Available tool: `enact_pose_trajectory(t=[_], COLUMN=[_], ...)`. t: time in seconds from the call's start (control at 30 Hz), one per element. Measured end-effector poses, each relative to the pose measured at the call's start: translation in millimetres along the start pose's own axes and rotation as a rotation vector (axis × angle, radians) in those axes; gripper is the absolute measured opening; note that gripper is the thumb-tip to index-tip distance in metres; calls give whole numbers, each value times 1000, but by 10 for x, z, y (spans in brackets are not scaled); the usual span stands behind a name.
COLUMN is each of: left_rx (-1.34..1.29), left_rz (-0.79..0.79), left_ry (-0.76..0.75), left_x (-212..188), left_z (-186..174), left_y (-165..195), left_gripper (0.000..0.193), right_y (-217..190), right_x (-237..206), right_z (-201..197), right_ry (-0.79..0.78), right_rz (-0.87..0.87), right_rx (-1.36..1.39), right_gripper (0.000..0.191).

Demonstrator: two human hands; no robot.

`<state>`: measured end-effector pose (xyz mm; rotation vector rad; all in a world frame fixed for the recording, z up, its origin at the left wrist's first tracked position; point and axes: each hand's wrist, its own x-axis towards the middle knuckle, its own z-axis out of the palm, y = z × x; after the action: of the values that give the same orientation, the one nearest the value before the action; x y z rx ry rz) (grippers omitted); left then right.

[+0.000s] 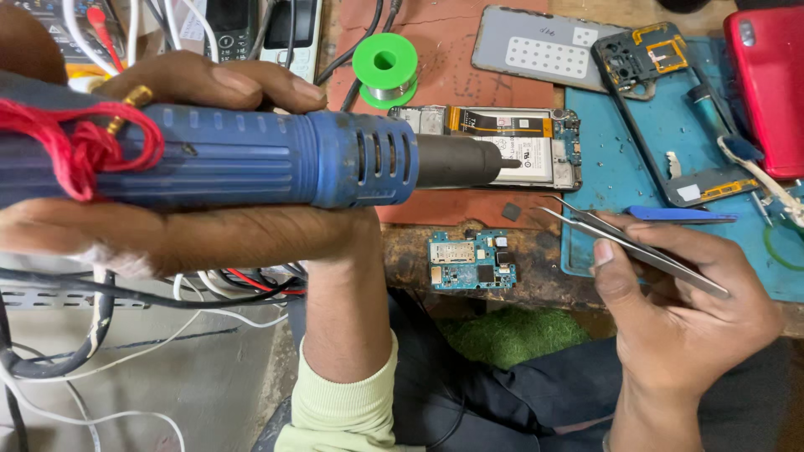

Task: The person uses a hot air gun and tweezers to reflow solder on a small circuit board. They repeatedly heat specific areas while adjusting components with tweezers, then briefly inspect the board before continuing the heating process.

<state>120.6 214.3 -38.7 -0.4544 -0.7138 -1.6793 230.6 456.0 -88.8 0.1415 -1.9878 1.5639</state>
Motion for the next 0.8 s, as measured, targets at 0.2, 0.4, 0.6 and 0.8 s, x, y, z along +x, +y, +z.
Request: enact_pose_trajectory(t=[0.2, 0.4, 0.6, 0.8], left_rx=[-57, 99, 287, 217], left_rz=[133, 192, -5, -163], left_ry=[138, 221, 91, -203], left_x=[-44, -133, -397, -340], left_z=[123, 138, 296, 477], left_y=[66, 336, 855, 756], left_gripper=[89, 80, 59, 50], right_y=[-54, -168, -284, -320], right_x=[-7, -46, -109, -139], right_z=[-53, -133, -169, -284], right_ry=[29, 81, 85, 66], right_rz=[-33, 38, 39, 26], right_rx=[-53, -91, -62, 11], right_gripper=[23, 23, 24, 23])
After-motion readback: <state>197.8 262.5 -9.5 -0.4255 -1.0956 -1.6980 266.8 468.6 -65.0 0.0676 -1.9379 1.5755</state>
